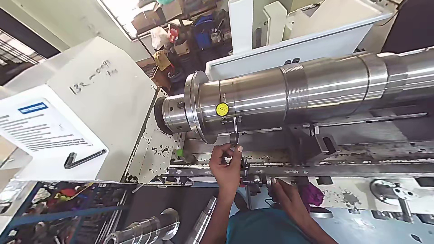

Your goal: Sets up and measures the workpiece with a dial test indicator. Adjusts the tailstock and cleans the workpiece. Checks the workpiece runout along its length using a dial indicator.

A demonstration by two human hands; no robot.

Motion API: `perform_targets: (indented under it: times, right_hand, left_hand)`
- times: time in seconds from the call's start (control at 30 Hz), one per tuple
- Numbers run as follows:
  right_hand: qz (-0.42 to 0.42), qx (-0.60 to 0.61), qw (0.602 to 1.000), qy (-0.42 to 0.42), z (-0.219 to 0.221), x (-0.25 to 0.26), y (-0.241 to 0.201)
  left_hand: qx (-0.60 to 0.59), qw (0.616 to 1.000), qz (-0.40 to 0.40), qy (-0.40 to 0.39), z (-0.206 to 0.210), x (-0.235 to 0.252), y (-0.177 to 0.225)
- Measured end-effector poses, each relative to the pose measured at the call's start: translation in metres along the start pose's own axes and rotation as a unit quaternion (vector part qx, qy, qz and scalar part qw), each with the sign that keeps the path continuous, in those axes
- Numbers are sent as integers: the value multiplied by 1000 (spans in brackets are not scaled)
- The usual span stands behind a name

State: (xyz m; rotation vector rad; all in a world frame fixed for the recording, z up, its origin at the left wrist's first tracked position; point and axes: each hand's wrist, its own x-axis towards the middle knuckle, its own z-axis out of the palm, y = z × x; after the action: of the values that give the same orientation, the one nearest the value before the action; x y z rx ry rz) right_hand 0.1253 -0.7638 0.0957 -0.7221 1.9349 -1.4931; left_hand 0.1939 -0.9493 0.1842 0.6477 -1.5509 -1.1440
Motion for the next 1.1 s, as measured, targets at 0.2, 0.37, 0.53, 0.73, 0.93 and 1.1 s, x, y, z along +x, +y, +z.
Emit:
perform_targets:
  times: [0.2,0.37,0.53,0.73,0.93,1.1]
  right_hand:
    - [3,-3,1000,-1,1,0,-2]
    - [9,-7,1000,-9,0,0,-2]
    - [12,-8,1000,-15,-1,0,-3]
    - [9,-7,1000,-16,-2,-2,1]
    - [12,-4,1000,-7,-4,-3,1]
    - [14,-1,1000,-13,-5,-3,0]
  left_hand:
    - [-6,1000,3,-9,-7,-2,-3]
    - [2,1000,4,-6,-11,-3,-4]
    - [33,999,14,-1,-8,-1,-2]
    - [62,998,26,-6,-2,5,3]
    - [45,999,13,-24,0,3,5]
    - [44,999,4,-32,-1,2,7]
